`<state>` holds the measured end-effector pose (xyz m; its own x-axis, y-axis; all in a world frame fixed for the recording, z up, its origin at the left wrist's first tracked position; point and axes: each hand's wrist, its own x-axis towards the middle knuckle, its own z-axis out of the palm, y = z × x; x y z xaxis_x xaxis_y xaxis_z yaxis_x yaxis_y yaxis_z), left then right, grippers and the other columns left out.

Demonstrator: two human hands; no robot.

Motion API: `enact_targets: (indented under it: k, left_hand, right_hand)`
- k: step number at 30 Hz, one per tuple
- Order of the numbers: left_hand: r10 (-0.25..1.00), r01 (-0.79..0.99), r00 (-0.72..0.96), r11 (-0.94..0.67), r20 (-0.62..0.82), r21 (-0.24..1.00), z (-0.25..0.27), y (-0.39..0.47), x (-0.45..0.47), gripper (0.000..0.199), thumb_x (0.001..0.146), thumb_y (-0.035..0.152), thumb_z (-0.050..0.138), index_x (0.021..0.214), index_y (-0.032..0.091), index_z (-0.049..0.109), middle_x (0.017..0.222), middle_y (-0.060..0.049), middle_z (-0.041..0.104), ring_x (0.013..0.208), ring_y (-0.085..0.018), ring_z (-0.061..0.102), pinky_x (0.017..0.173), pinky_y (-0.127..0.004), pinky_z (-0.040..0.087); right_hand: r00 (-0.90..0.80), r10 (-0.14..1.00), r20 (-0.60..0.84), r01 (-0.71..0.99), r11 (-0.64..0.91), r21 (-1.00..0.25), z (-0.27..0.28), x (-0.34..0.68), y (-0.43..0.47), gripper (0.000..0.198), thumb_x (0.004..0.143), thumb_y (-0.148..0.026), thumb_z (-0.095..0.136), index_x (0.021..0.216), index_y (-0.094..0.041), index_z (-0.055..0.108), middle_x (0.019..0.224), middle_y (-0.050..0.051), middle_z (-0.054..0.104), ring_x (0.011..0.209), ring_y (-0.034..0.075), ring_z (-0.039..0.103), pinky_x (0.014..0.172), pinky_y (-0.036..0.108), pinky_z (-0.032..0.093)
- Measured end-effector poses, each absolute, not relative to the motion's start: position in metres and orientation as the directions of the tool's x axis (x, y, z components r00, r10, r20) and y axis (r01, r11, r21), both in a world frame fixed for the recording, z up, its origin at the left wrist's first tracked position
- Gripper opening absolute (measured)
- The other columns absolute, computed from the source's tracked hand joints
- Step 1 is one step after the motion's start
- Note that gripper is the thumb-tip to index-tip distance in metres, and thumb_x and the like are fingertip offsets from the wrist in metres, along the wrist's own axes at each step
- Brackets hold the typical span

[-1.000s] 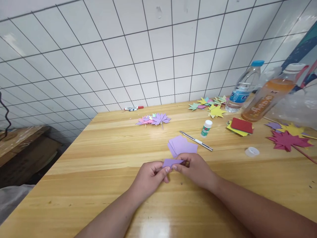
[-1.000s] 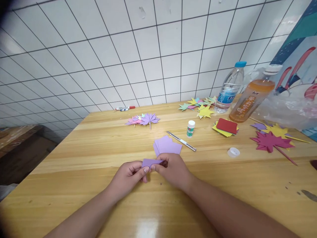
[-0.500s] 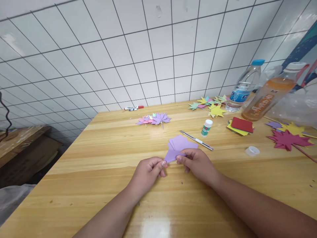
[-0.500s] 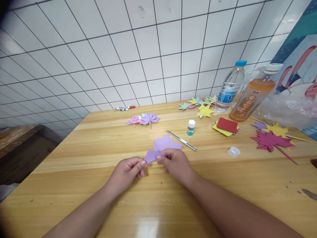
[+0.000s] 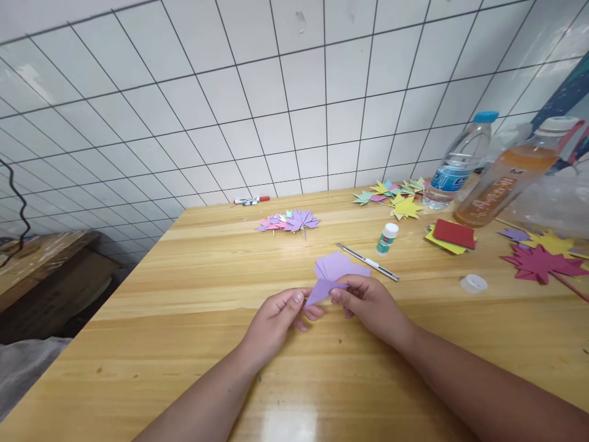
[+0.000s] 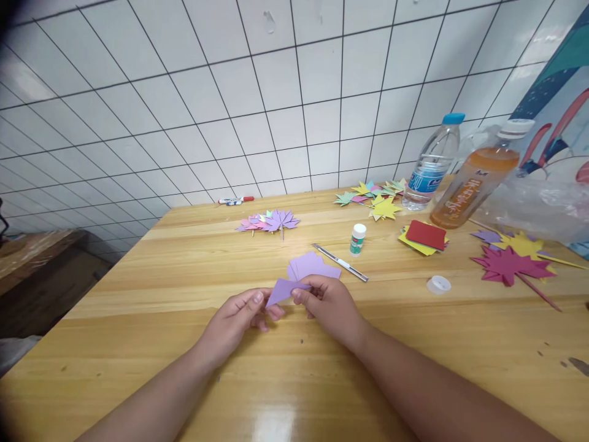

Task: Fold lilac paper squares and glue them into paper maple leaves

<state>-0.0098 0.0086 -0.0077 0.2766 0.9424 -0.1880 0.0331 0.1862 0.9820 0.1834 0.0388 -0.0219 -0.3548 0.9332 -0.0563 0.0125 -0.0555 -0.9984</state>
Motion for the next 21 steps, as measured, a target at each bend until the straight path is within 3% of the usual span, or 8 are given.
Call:
enact_targets:
  k: [6,11,16,21]
  left_hand:
    - [0.931,-0.083,0.284,0.262,-0.229,0.961,-0.0157,0.0116,-0.0115,0.028,0.083,0.037,0.054,0.097,0.015,0.064,0.08,-0.007,0.069,0.068,-0.013,0.06,0.058,-0.021,0.043]
    - [0.93,-0.132,0.268,0.294,-0.251,0.947,-0.016,0.0126,-0.0114,0.026,0.08,0.035,0.058,0.097,0.016,0.064,0.08,-0.007,0.069,0.07,-0.013,0.061,0.063,-0.023,0.044]
    - [0.919,-0.087,0.302,0.29,-0.252,0.953,-0.0133,0.0106,-0.0114,0.033,0.079,0.037,0.059,0.105,0.016,0.062,0.088,-0.009,0.069,0.077,-0.016,0.062,0.068,-0.026,0.044]
    - [0.914,-0.049,0.328,0.268,-0.238,0.962,-0.0135,0.0107,-0.011,0.037,0.08,0.04,0.057,0.107,0.016,0.061,0.088,-0.009,0.068,0.074,-0.016,0.061,0.065,-0.025,0.044]
  right_hand:
    - [-0.361,0.932,-0.041,0.092,-0.008,-0.996,-0.0244,0.1819,0.0373,0.02,0.077,-0.034,0.058,0.085,-0.017,0.062,0.066,-0.001,0.054,0.055,0.009,0.048,0.049,0.02,0.044]
    - [-0.297,0.949,0.108,0.122,0.15,-0.981,-0.021,0.1835,0.034,0.042,0.077,-0.023,0.058,0.118,-0.026,0.048,0.098,0.004,0.056,0.071,0.011,0.057,0.06,0.023,0.049]
    - [-0.336,0.893,0.298,0.17,0.369,-0.914,-0.016,0.1861,0.033,0.023,0.08,-0.015,0.052,0.099,-0.026,0.06,0.109,0.007,0.053,0.099,0.018,0.054,0.072,0.027,0.052]
    - [-0.362,0.879,0.309,0.182,0.392,-0.902,-0.0153,0.1877,0.0322,0.021,0.076,-0.006,0.049,0.082,-0.022,0.061,0.113,0.007,0.049,0.107,0.018,0.051,0.075,0.028,0.052]
